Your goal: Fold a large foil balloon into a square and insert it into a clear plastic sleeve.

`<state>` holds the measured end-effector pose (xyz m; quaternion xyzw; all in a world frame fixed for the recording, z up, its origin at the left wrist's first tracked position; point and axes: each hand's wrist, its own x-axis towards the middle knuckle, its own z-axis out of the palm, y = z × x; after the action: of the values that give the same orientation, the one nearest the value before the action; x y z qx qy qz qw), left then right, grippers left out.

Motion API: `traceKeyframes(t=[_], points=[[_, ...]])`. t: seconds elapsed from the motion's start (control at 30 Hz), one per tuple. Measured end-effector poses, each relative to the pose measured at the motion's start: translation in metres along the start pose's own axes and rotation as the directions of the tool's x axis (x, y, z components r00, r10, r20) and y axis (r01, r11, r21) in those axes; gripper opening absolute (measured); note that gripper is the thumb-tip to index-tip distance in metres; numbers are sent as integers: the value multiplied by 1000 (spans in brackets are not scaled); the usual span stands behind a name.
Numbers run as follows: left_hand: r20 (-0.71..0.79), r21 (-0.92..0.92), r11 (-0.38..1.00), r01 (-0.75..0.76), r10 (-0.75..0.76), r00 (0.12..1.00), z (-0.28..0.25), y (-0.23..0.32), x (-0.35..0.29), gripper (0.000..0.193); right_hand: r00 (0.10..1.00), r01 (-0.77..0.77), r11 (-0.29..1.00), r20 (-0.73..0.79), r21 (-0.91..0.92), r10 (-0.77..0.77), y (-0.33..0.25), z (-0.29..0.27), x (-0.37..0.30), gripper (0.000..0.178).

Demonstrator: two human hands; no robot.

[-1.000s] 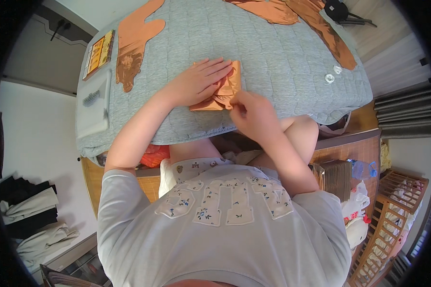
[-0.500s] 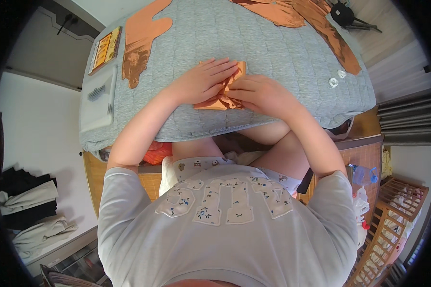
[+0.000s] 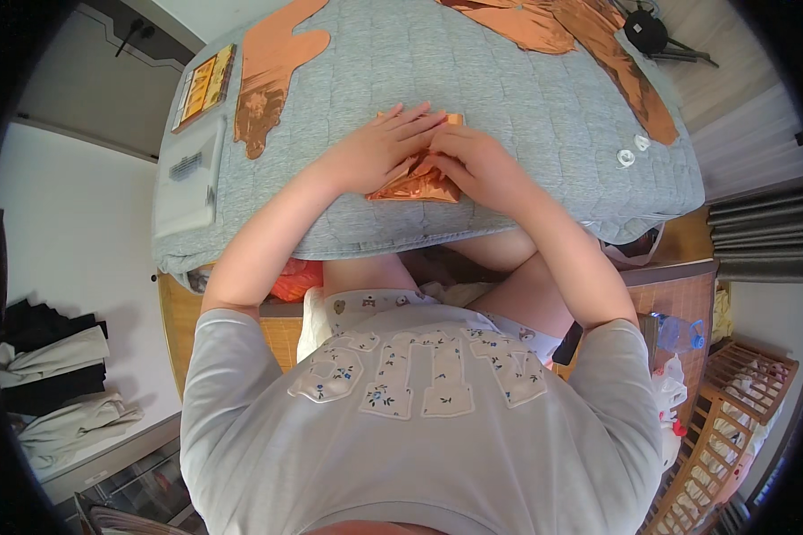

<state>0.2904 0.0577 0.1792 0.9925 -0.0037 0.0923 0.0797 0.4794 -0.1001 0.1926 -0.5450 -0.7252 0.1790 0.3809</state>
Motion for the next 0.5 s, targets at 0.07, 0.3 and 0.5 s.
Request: traceKeyframes(t=[0.07,0.3,0.5], points=[[-34,40,999,15,-14,999,5,0,-3,59,999,-29,1000,-21,7,29,-5,4,7,11],[-148,58,990,126,-116,982,-7,7,-12,62,997,-60,998,-39,-14,59,2,10,11,15],[58,-324,912,251,-246,968,-32,4,-55,73,998,-54,998,-29,-45,53,4,9,11,13]])
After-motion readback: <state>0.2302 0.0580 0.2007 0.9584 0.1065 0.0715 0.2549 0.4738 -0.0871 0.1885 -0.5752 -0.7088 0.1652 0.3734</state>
